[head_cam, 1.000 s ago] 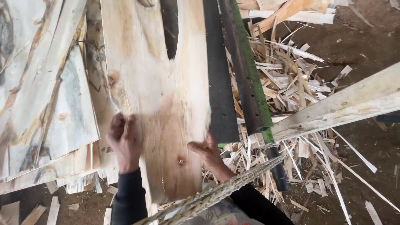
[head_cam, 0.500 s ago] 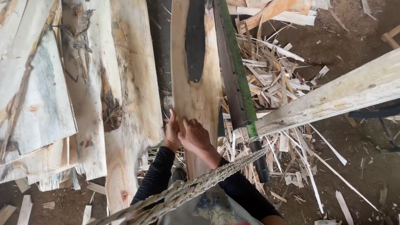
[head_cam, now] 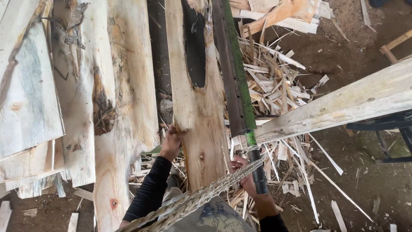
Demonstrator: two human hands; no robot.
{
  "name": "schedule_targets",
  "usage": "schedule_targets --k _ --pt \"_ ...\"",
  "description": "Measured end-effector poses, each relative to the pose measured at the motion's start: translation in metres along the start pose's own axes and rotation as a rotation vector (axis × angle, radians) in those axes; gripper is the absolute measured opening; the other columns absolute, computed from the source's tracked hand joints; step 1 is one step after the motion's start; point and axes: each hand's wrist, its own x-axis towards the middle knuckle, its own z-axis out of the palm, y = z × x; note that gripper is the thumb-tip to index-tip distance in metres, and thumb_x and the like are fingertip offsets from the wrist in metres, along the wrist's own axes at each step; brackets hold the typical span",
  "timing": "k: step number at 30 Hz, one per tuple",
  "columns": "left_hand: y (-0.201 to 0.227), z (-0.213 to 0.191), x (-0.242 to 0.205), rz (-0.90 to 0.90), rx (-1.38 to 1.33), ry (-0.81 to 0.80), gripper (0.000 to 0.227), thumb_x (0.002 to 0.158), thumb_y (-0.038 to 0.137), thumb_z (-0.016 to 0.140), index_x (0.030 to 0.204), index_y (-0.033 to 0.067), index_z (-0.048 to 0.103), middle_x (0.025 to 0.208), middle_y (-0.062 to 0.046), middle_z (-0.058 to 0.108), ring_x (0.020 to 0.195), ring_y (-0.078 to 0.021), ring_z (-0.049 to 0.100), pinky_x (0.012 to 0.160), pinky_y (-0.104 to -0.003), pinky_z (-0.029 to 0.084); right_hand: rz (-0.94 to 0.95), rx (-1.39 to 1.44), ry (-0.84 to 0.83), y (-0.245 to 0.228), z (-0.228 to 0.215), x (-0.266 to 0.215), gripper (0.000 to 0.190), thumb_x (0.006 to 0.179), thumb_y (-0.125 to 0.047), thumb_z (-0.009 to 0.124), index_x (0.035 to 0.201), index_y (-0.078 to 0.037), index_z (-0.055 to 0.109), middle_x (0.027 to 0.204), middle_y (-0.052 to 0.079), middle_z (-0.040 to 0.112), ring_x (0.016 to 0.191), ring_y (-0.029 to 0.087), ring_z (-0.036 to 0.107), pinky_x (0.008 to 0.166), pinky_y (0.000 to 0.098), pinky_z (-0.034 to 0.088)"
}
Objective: Stripping bark from wooden planks using a large blade.
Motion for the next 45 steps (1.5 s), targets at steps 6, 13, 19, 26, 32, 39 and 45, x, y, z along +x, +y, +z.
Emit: schedule_targets --k 6,13,19,26,32,39,45 --pt "-0.037 0.000 0.019 0.051 -0.011 0.025 0.044 0.083 -0.005 0.069 0.123 0.0065 0.056 0.108 -0.004 0.071 0.090 -0.0188 0.066 0.073 -0.034 0.057 -0.087 0.141 -0.115 -0.096 0.017 -0.048 0.077 0.082 -0.032 0.076 0.145 -0.003 0.045 0.113 0.022 0.073 0.071 0.025 0.073 0.057 0.0350 0.065" --pt "0.015 -0.005 0.077 0.106 0.203 0.002 0.066 0.094 -0.006 0.053 0.156 0.0059 0.036 0.137 -0.023 0.062 0.115 -0.0266 0.067 0.099 -0.037 0.057 0.114 -0.239 0.005 -0.100 0.013 -0.040 0.086 0.071 0.002 0.072 0.147 -0.012 0.034 0.073 0.015 0.060 0.052 0.021 0.062 0.041 0.0347 0.056" --pt "0.015 0.034 0.038 0.156 0.038 -0.050 0.076 0.091 -0.013 0.054 0.161 0.0039 0.029 0.145 -0.017 0.061 0.121 -0.0250 0.067 0.102 -0.036 0.058 0.034 -0.100 0.002 -0.146 0.030 -0.064 0.077 0.073 0.002 0.070 0.144 -0.003 0.038 0.074 0.013 0.060 0.051 0.018 0.061 0.038 0.0321 0.052" --pt "0.024 0.064 0.019 0.008 0.394 0.067 0.080 0.091 -0.007 0.062 0.160 0.0065 0.023 0.135 -0.018 0.066 0.107 -0.0183 0.072 0.094 -0.028 0.061 -0.073 -0.017 -0.056 -0.178 0.039 -0.077 0.077 0.077 -0.010 0.073 0.147 -0.006 0.041 0.085 0.012 0.067 0.049 0.015 0.063 0.034 0.0282 0.053" --pt "-0.019 0.084 0.017 -0.035 0.583 0.147 0.076 0.091 -0.007 0.064 0.158 0.0065 0.032 0.135 -0.014 0.066 0.102 -0.0177 0.068 0.090 -0.029 0.058 -0.004 -0.093 -0.044 -0.140 0.027 -0.060 0.068 0.081 -0.005 0.072 0.140 0.003 0.040 0.081 0.012 0.063 0.050 0.016 0.061 0.035 0.0298 0.053" --pt "-0.115 0.080 0.044 0.152 0.266 0.169 0.072 0.088 -0.015 0.058 0.156 0.0025 0.039 0.141 -0.007 0.063 0.113 -0.0115 0.068 0.097 -0.024 0.056 0.018 -0.139 0.062 -0.134 0.035 -0.058 0.064 0.079 -0.002 0.066 0.140 -0.003 0.044 0.073 0.007 0.058 0.049 0.015 0.059 0.037 0.0311 0.052" --pt "-0.100 0.091 0.062 0.105 0.309 0.195 0.069 0.094 -0.011 0.062 0.157 0.0048 0.041 0.135 -0.010 0.068 0.105 -0.0130 0.066 0.090 -0.023 0.055 0.072 -0.386 0.091 -0.131 0.033 -0.053 0.065 0.078 -0.008 0.063 0.140 -0.010 0.044 0.069 0.009 0.058 0.049 0.016 0.061 0.040 0.0320 0.057"
